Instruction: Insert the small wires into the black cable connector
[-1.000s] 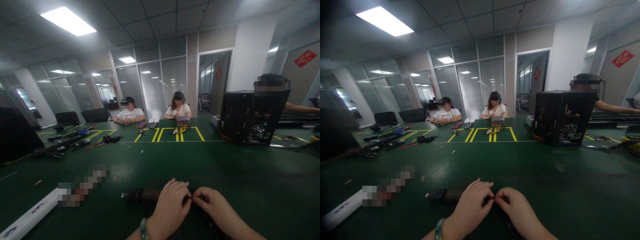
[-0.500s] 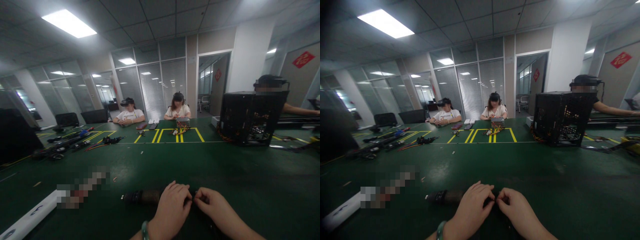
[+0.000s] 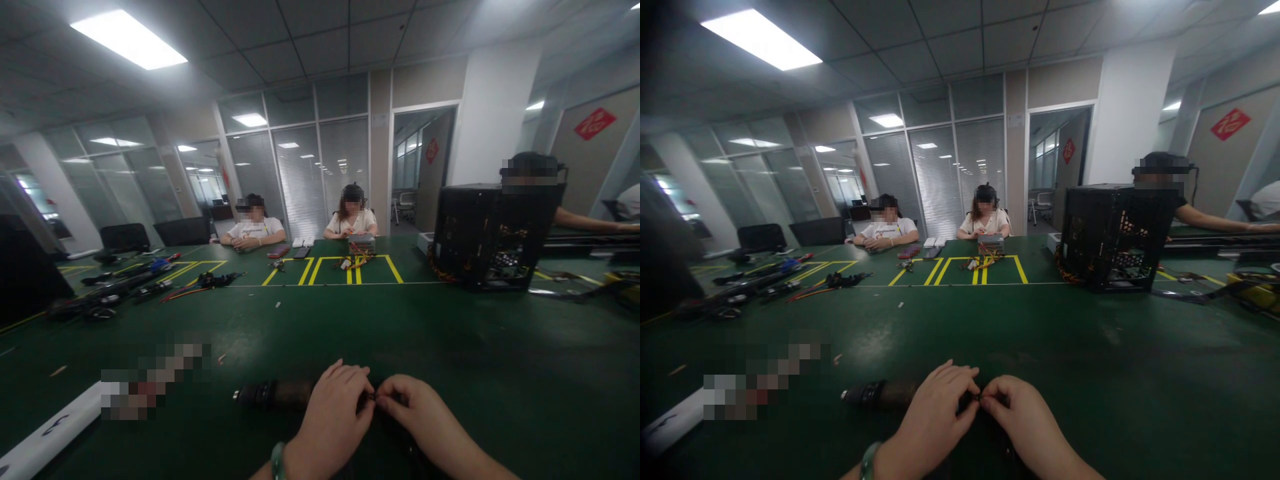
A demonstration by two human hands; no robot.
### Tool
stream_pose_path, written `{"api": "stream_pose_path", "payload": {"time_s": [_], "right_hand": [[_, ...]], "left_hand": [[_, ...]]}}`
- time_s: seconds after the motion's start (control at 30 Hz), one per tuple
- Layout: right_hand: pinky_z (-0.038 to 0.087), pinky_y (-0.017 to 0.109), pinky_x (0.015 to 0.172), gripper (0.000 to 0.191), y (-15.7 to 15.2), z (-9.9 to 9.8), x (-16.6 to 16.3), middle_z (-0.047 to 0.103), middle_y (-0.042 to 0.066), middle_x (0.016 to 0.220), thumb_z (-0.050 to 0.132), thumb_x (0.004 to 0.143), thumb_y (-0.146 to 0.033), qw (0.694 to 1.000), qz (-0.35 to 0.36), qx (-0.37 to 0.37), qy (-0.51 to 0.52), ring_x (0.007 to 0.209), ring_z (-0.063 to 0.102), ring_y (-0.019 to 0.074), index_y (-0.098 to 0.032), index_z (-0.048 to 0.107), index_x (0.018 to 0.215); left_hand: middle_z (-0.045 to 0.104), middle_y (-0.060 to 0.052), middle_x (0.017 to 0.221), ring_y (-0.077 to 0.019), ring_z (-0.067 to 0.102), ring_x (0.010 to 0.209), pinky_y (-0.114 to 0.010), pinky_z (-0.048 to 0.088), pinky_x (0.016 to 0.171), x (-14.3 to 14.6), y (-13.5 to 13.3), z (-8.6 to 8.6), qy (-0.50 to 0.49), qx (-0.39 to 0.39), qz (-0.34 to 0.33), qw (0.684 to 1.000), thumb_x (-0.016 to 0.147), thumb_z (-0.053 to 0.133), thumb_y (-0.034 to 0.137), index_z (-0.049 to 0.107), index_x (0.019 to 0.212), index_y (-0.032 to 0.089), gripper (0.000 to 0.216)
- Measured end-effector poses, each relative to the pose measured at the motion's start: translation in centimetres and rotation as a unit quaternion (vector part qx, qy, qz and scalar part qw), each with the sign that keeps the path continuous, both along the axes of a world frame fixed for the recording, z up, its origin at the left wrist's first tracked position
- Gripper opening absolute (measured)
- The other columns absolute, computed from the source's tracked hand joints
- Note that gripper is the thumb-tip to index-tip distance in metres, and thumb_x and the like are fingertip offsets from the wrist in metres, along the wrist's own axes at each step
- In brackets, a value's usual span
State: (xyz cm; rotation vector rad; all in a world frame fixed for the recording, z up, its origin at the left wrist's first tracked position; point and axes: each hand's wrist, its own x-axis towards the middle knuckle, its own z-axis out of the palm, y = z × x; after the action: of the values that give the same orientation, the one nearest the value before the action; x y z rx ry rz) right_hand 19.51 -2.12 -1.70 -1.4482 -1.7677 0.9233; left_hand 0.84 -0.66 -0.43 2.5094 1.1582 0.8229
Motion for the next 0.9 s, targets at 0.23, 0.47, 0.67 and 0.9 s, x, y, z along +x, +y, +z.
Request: {"api": "stream_pose_path", "payload": {"time_s": [0.23,0.47,0.67,0.9], "right_hand": [[0.04,0.022,0.063,0.012,-0.19,0.22,-0.02,0.067,-0.002,0.078,0.058,0.083,-0.025,1.0,-0.004,-0.004,-0.025,0.073,0.061,0.0154,-0.021,0.068,0.076],[0.039,0.021,0.06,0.012,-0.09,-0.17,0.01,0.067,-0.001,0.074,0.055,0.084,-0.024,1.0,-0.011,-0.009,-0.021,0.069,0.061,0.0148,-0.019,0.064,0.076],[0.038,0.021,0.056,0.015,-0.14,0.07,0.03,0.066,-0.001,0.072,0.056,0.084,-0.027,0.999,-0.022,-0.021,-0.029,0.066,0.059,0.0149,-0.018,0.064,0.075],[0.039,0.022,0.059,0.014,-0.02,-0.08,0.14,0.067,-0.001,0.074,0.056,0.084,-0.026,1.0,-0.013,-0.022,-0.002,0.069,0.06,0.015,-0.019,0.065,0.076]], "left_hand": [[0.062,0.002,0.117,-0.018,0.054,0.111,-0.044,0.029,0.111,0.1,0.03,-0.33,0.005,0.006,-0.01,1.0,0.08,0.06,0.009,0.058,0.09,0.024,0.018],[0.065,0.004,0.103,-0.0162,0.058,0.098,-0.043,0.031,0.108,0.44,0.1,-0.36,0.015,0.002,0.011,1.0,0.081,0.06,0.01,0.058,0.088,0.024,0.015],[0.065,0.003,0.101,-0.0175,0.059,0.096,-0.044,0.033,0.106,0.33,0.14,-0.24,0.025,-0.002,0.012,1.0,0.081,0.062,0.013,0.057,0.09,0.024,0.015],[0.063,0.004,0.112,-0.0165,0.057,0.104,-0.043,0.032,0.108,0.01,0.16,-0.12,0.025,-0.002,-0.008,1.0,0.084,0.061,0.016,0.058,0.092,0.024,0.012]]}}
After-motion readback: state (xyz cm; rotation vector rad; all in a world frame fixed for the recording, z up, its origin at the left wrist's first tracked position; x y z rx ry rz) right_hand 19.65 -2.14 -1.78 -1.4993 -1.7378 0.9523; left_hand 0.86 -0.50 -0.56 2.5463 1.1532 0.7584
